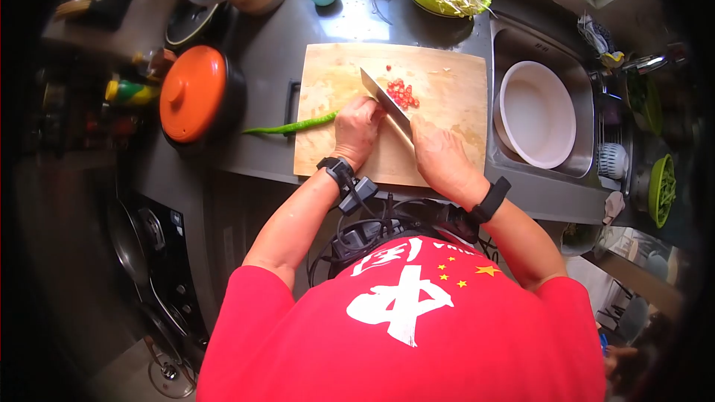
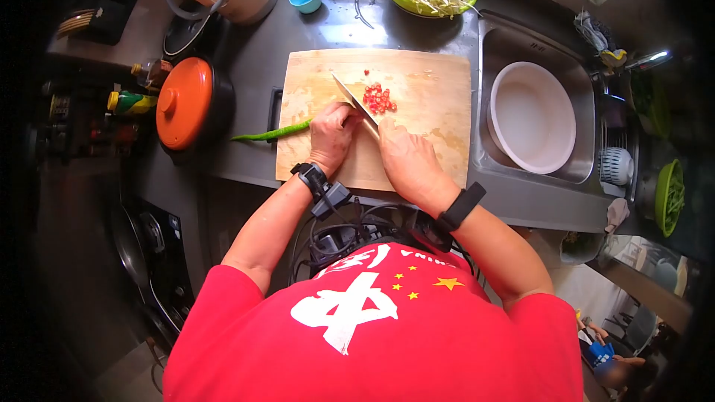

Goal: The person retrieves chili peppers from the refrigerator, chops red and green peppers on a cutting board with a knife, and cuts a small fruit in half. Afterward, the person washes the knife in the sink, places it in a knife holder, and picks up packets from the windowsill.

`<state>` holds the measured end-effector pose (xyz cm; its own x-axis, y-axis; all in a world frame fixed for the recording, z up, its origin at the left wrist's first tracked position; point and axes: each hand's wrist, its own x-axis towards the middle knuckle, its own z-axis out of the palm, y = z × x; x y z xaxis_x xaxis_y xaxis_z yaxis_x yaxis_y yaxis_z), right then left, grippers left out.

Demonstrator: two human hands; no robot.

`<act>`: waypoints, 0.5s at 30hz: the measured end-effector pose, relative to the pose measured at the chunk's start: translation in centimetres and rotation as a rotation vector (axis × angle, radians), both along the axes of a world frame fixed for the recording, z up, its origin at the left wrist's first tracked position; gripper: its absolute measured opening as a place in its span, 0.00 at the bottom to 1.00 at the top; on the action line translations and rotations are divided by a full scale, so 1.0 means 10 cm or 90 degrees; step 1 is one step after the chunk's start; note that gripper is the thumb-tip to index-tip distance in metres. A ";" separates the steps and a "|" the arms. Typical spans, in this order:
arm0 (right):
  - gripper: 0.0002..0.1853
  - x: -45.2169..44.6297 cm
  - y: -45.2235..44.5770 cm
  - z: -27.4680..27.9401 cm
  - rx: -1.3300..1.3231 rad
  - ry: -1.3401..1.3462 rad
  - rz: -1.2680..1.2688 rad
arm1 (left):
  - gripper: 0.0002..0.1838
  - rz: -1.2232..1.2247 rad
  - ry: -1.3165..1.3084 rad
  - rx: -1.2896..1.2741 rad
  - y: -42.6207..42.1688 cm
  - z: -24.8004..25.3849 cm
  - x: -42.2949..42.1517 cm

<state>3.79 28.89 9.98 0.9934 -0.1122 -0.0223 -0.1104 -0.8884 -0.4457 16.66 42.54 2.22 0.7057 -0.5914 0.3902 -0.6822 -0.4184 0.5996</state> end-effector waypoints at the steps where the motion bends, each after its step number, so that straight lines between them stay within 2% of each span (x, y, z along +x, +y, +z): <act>1: 0.05 0.01 0.01 0.01 -0.001 0.004 0.005 | 0.01 -0.002 -0.009 -0.007 0.00 -0.02 0.00; 8: 0.06 0.45 0.07 -0.13 0.052 -0.048 0.008 | 0.03 0.009 -0.050 0.011 0.01 -0.04 0.02; 15: 0.11 0.41 -0.21 -0.28 0.140 -0.067 -0.087 | 0.03 -0.027 0.056 -0.005 0.03 0.07 0.01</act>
<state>7.85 26.78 7.17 0.9675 -0.2496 0.0411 -0.1659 -0.7487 -0.6418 16.73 42.88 2.87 0.7120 -0.6185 0.3324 -0.6435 -0.3854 0.6613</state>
